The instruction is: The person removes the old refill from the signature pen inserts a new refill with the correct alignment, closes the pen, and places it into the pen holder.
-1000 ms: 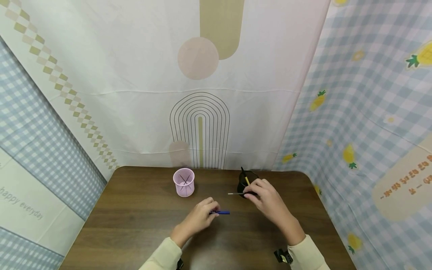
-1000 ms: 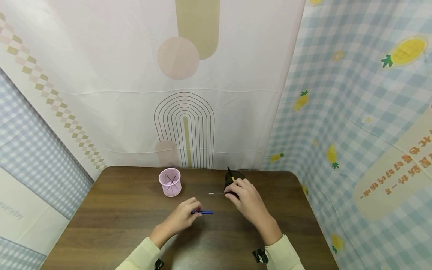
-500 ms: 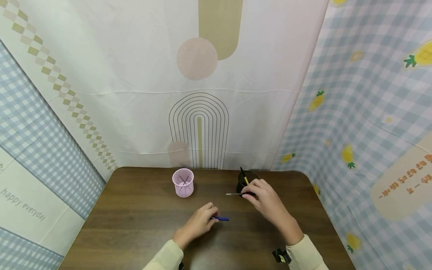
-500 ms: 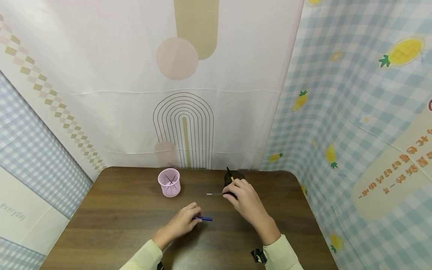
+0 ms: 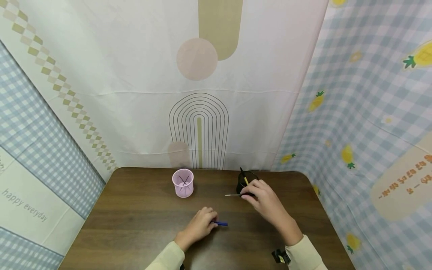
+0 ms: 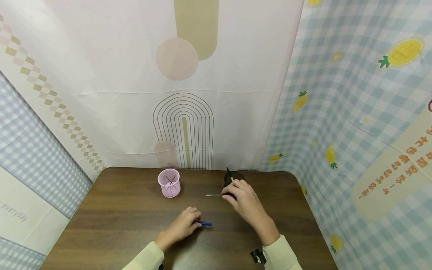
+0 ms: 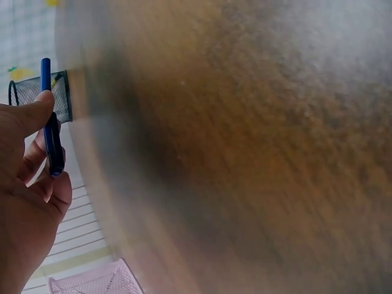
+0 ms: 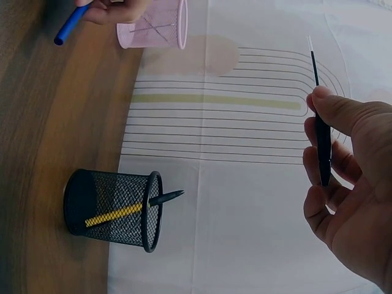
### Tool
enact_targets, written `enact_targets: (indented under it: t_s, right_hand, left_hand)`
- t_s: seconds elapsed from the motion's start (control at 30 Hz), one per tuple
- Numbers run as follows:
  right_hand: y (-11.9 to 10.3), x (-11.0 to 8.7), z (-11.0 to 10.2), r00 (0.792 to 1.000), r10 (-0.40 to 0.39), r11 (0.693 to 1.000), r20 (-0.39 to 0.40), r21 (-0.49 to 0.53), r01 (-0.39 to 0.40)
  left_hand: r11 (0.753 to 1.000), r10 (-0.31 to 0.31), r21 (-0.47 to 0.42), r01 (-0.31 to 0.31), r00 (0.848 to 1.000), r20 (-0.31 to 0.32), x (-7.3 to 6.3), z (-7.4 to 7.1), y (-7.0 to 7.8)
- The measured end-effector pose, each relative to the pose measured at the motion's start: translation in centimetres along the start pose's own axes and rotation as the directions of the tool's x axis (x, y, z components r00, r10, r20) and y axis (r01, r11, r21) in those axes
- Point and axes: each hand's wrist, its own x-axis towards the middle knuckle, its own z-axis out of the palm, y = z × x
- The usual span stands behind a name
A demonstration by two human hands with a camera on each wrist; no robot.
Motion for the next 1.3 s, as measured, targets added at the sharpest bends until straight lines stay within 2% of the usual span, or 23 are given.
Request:
enact_targets:
  t_s: [0.2,0.43,0.67,1.0,1.3]
  right_hand:
    - [0.1,0.0,0.1,1.000,0.002,1.000,0.008,-0.005,-0.002]
    - [0.0,0.0,0.1,1.000,0.001,1.000,0.013,-0.005,-0.001]
    - [0.1,-0.1,0.2,1.000,-0.002,1.000,0.015,-0.007,0.002]
    - [0.0,0.0,0.2,1.000,-0.001,1.000,0.017,-0.010,0.001]
    - [-0.1,0.1,0.1,1.000,-0.001,1.000,0.015,-0.006,0.001]
  left_hand:
    - [1.000,-0.014,-0.003,0.014,1.000,0.026,-0.3,0.5,-0.2]
    - [1.000,-0.003,-0.006,0.003,1.000,0.014,-0.6,0.8,-0.2]
    - [0.999,-0.026,0.026,0.024,0.998,0.061,-0.8,1.0,-0.1]
    - [1.000,0.003,0.028,-0.005,0.997,0.076,-1.3,1.1,-0.3]
    - [0.998,-0.049,0.035,0.045,0.992,0.115,-1.4,1.4,-0.3]
